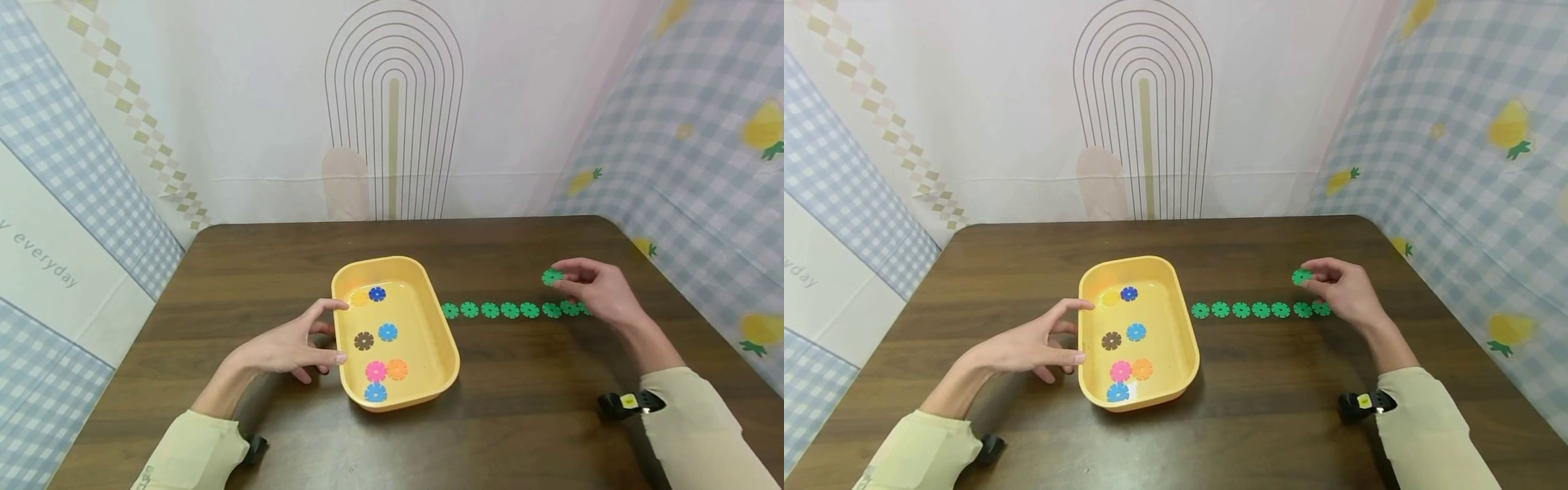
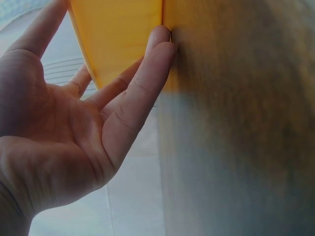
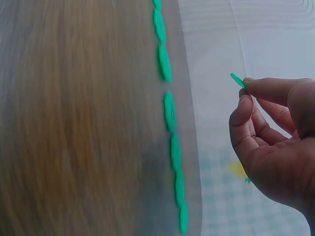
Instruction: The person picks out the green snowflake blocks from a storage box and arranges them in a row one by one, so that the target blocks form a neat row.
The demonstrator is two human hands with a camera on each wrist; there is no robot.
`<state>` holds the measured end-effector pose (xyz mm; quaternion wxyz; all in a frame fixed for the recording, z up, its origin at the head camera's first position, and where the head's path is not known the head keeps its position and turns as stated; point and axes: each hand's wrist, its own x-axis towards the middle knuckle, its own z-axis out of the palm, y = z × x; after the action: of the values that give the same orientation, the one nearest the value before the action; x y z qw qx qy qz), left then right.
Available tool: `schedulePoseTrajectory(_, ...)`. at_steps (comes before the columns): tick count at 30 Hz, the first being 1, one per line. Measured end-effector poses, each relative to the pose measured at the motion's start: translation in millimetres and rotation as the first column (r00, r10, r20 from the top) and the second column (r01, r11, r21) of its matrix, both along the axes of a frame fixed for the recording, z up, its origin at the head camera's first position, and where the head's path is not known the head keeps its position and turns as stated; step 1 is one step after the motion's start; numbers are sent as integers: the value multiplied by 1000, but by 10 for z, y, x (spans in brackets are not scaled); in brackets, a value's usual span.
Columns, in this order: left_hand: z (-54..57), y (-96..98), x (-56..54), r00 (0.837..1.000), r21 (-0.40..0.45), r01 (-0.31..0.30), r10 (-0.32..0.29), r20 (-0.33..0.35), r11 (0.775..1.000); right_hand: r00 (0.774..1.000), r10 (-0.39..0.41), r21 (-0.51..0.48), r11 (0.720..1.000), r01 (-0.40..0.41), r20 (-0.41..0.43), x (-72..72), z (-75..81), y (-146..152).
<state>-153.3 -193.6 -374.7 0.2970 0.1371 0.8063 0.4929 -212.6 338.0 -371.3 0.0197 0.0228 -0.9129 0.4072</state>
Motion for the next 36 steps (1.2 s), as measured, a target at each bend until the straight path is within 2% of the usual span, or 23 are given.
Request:
schedulePoseTrajectory(8,3,12,-13,1000,-6,1,-1,5,1000,995,-96,31,995,96,2,52,-46,494)
schedulePoseTrajectory(13,4,8,-11,1000,-6,-1,1,6,1000,990,-132,25,991,131,53,59,-85,773)
schedulePoseTrajectory(17,0,7,-6,1000,-5,-3,3,5,1000,980,-184,64,982,179,79,78,-133,933)
schedulePoseTrajectory(23,-4,3,-4,1000,-6,-11,12,11,1000,969,-231,82,971,224,91,115,-210,1078)
schedulePoseTrajectory(36,-11,5,0,1000,8,-12,12,6,1000,960,-225,72,974,216,165,137,-301,1200)
